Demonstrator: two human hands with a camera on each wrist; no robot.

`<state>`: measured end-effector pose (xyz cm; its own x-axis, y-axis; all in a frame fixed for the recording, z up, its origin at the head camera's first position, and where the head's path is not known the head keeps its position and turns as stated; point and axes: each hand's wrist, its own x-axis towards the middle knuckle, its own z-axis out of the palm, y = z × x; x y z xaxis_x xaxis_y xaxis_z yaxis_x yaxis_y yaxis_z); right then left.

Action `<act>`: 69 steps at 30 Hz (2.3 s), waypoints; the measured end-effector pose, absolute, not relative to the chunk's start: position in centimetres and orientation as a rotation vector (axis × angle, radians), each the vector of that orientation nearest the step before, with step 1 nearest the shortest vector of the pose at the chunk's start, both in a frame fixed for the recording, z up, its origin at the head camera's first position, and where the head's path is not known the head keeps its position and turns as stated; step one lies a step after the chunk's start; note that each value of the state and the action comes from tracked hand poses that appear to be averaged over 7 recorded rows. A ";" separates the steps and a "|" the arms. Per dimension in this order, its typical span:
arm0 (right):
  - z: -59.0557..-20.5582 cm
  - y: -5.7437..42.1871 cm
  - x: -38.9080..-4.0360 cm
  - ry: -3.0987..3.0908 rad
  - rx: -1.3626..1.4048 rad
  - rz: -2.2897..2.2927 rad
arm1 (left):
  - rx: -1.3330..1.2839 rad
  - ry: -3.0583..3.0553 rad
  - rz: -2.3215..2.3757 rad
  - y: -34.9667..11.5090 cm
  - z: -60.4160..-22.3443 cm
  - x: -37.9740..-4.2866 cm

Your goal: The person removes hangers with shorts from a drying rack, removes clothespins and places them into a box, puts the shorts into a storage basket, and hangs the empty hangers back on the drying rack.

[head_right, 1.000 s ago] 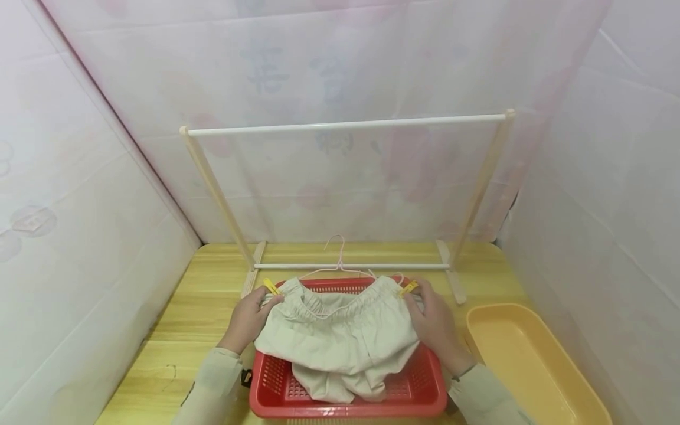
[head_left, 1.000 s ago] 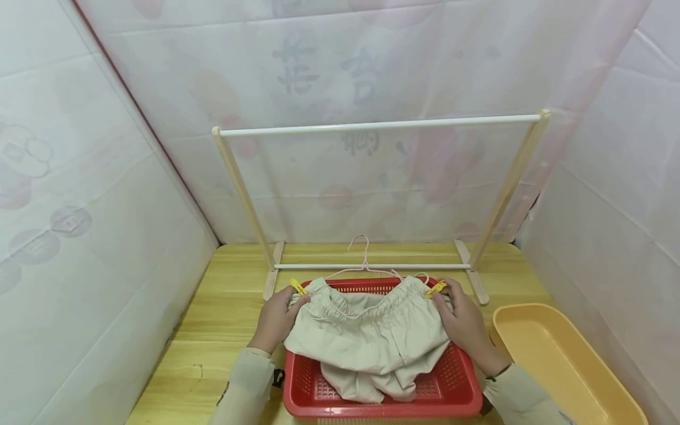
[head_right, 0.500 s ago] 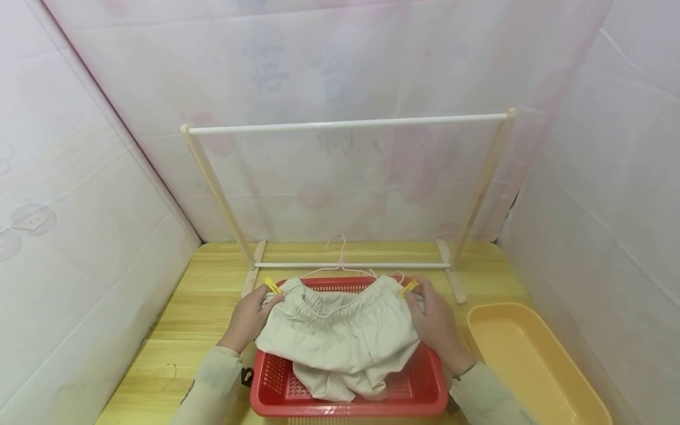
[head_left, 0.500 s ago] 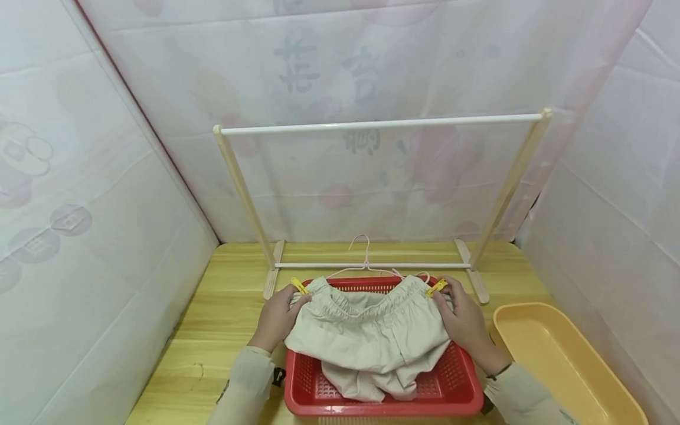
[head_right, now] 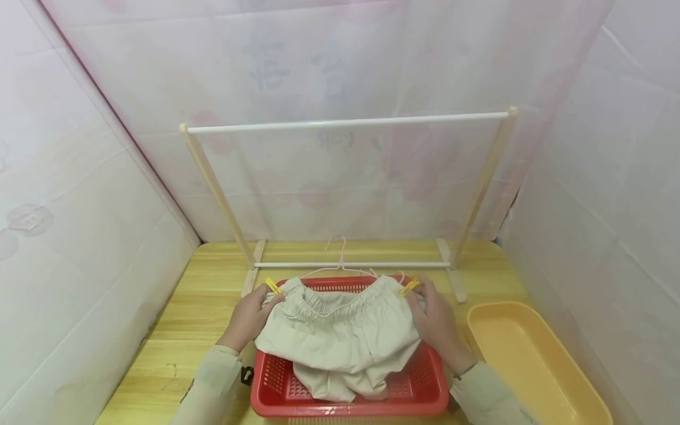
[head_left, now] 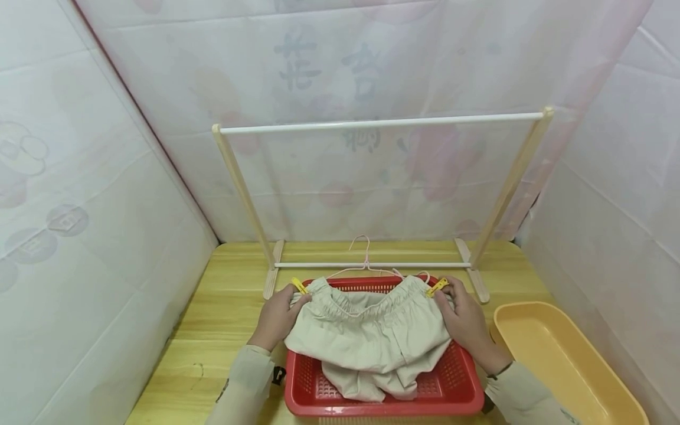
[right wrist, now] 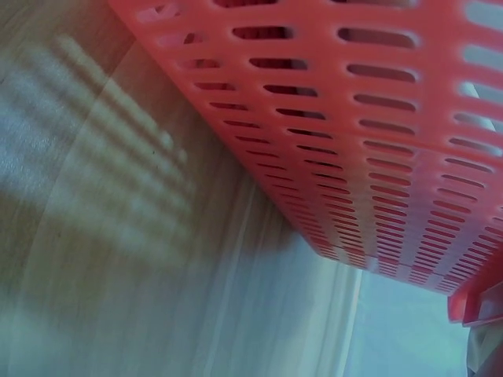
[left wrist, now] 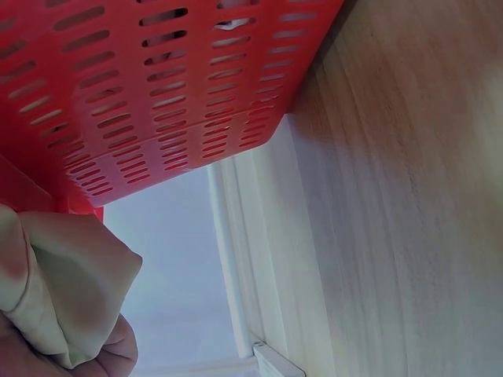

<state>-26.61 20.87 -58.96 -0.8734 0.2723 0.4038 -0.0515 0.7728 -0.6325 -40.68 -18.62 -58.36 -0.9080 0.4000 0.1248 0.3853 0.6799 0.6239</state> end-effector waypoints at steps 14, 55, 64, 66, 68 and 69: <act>-58.7 21.1 -26.9 -2.472 -0.120 0.928 | 0.699 2.882 1.024 -18.7 -58.0 -40.8; -58.1 21.9 -25.1 -2.233 -0.231 1.176 | 0.644 2.820 1.080 -18.3 -57.7 -40.0; -55.0 24.3 -25.4 -2.057 -0.390 1.398 | 0.641 2.823 1.080 -18.3 -57.6 -40.1; -54.8 24.2 -25.4 -2.071 -0.359 1.419 | 0.633 2.829 1.079 -18.3 -57.6 -40.1; -54.8 23.9 -25.2 -2.134 -0.327 1.387 | 0.631 2.834 1.081 -18.3 -57.6 -40.1; -55.0 23.7 -25.2 -2.169 -0.300 1.368 | 0.631 2.836 1.085 -18.3 -57.5 -40.1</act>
<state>-25.20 23.66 -54.97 -0.8226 0.4618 0.3318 -0.1006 0.4561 -0.8842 -40.09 -18.33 -57.54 -0.9165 0.3859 0.1056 0.3578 0.6727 0.6477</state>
